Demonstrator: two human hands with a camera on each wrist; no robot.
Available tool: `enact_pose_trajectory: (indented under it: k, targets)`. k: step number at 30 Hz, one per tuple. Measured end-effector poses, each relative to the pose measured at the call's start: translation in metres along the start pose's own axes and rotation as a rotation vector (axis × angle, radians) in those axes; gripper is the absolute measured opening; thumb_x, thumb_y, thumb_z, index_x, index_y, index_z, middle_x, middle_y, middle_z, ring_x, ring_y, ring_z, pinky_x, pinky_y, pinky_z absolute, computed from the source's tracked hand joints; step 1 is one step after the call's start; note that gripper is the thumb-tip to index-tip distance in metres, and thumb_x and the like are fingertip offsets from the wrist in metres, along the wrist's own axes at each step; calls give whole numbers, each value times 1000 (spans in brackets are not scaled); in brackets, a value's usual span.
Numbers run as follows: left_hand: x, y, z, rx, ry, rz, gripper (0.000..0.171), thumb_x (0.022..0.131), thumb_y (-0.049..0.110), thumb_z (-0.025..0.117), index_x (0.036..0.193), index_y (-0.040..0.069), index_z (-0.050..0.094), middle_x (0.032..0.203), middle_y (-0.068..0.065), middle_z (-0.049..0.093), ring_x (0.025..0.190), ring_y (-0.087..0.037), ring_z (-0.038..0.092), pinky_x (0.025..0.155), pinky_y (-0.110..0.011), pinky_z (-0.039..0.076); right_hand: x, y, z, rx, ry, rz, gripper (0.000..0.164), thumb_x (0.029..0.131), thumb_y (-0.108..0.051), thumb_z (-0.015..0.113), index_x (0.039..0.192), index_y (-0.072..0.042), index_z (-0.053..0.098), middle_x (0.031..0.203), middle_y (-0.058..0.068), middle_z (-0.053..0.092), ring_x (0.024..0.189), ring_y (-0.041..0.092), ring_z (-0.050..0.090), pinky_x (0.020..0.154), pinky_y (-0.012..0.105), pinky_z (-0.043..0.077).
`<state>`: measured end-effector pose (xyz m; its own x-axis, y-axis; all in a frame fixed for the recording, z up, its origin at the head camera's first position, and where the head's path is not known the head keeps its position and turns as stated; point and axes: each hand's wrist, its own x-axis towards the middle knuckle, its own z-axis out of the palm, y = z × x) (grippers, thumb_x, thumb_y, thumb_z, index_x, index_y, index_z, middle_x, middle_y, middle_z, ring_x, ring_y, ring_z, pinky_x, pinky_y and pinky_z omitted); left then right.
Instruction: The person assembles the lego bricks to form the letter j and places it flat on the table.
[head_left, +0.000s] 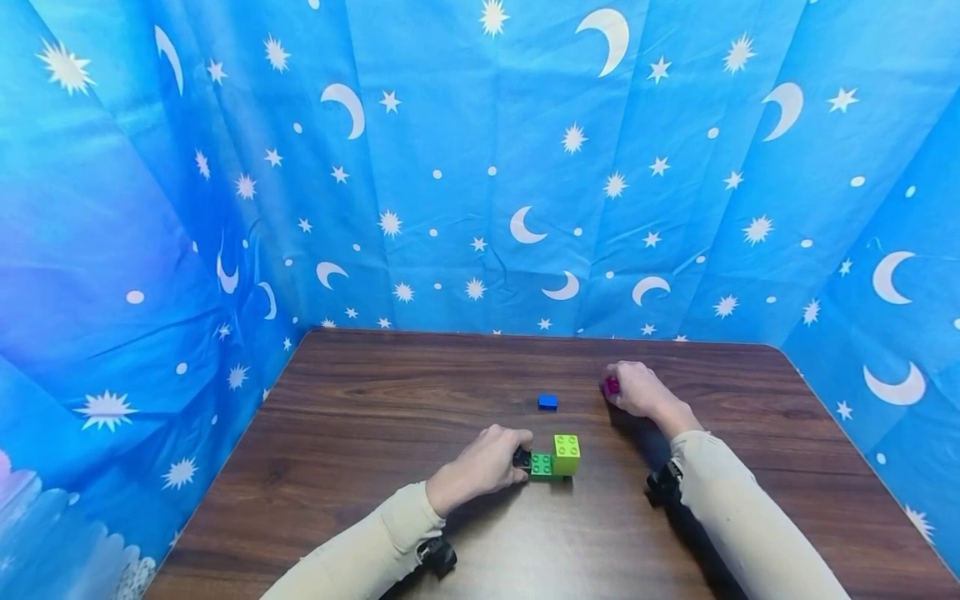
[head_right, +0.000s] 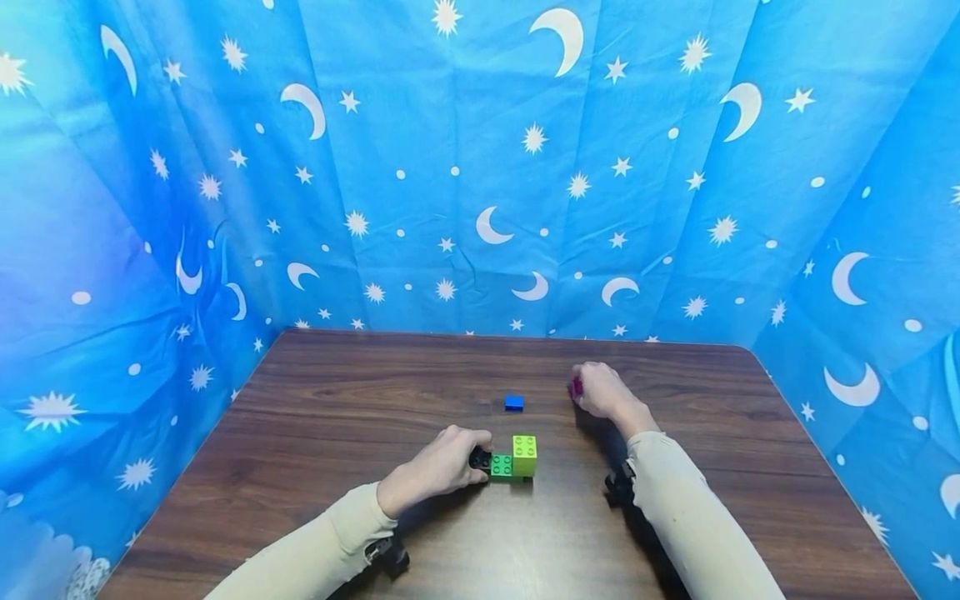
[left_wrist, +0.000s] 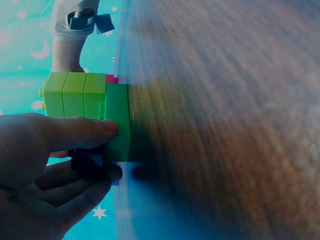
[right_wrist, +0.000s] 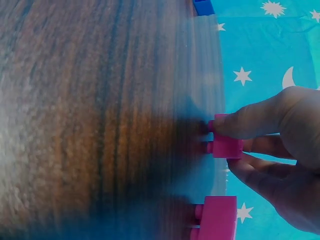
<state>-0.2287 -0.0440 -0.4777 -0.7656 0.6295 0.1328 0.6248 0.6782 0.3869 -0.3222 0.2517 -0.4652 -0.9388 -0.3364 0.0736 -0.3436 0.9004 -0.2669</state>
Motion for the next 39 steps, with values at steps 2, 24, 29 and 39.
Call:
enact_pose_trajectory:
  k: [2, 24, 29, 39]
  targets:
    - [0, 0, 0, 2, -3, 2, 26, 74, 15, 83, 86, 14, 60, 75, 2, 66, 63, -5, 52, 57, -20, 45, -1, 0, -2, 20, -4, -1, 28, 77, 1, 71, 104, -2, 67, 91, 14, 64, 80, 28, 57, 79, 49, 52]
    - [0, 0, -1, 21, -9, 14, 25, 75, 15, 82, 87, 13, 60, 76, 2, 66, 63, -4, 50, 56, -19, 42, -7, -2, 3, 69, 68, -24, 34, 70, -9, 77, 100, -1, 63, 86, 9, 55, 76, 24, 52, 72, 41, 47]
    - [1, -1, 0, 23, -3, 12, 26, 75, 15, 82, 85, 15, 59, 74, 3, 64, 63, -4, 50, 56, -20, 42, -8, -3, 3, 116, 61, -3, 34, 71, -9, 77, 101, -3, 63, 88, 9, 58, 79, 25, 54, 73, 41, 48]
    - [1, 0, 0, 22, 8, 4, 26, 73, 15, 82, 84, 16, 59, 72, 5, 62, 62, -6, 50, 55, -21, 42, -7, -3, 2, 189, -10, 52, 35, 76, -8, 77, 106, -6, 61, 89, 8, 62, 79, 23, 55, 73, 39, 49]
